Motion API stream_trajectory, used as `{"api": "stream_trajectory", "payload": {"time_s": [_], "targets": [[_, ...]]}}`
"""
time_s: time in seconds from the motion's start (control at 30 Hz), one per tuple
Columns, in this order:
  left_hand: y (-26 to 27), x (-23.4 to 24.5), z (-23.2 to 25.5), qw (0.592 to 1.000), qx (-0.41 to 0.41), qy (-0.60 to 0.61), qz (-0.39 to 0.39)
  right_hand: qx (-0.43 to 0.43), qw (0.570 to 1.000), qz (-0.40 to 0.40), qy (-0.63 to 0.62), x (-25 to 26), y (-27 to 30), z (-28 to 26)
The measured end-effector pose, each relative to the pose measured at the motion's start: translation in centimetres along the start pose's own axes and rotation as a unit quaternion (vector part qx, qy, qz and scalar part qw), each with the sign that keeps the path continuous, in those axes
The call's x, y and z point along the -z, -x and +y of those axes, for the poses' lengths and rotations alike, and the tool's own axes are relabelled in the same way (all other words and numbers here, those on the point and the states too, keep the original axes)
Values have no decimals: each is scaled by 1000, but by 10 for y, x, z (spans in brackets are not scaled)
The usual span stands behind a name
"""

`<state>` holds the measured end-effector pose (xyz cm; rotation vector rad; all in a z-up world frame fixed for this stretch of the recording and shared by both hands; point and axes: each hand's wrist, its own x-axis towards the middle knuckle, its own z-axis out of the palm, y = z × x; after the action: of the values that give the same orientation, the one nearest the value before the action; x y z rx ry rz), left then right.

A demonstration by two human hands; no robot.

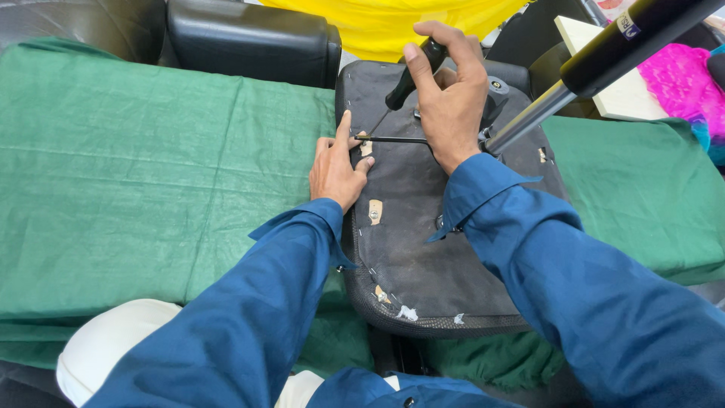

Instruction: The person uses a screwdriver to tighten screws on the underside of an office chair seat, securing the central mounting plate to the seat base. The person works methodically around the perimeter of the seat, tightening each screw in turn.

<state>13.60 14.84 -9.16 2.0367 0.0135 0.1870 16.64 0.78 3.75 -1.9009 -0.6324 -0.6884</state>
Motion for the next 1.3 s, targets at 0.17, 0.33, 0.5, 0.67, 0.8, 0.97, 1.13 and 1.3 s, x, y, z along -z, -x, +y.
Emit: {"api": "stream_trajectory", "payload": {"time_s": [0.17,0.33,0.5,0.67,0.8,0.97,1.13,1.3], "targets": [[-1,0,1,1000,13,-3,-5,12,1000,5,27,-1,-1,-1],[0,0,1,1000,11,-4,-2,-118,983,-11,-139,1,-6,-8],[0,-1,1,1000,9,-5,0,-8,1000,1,17,-2,-6,-3],[0,-2,0,1000,19,-5,1,0,1000,8,15,-3,-5,0],[0,-3,-2,1000,5,-3,5,-109,986,-1,-128,-3,-6,-4],[-1,-2,-2,1000,-1,0,4,-49,998,2,-29,-6,-7,2],[-2,-2,-2,1000,3,2,-1,80,994,14,76,-6,-7,10],[-2,-1,-1,1000,2,5,0,-92,991,12,-96,-2,-4,1]]}}
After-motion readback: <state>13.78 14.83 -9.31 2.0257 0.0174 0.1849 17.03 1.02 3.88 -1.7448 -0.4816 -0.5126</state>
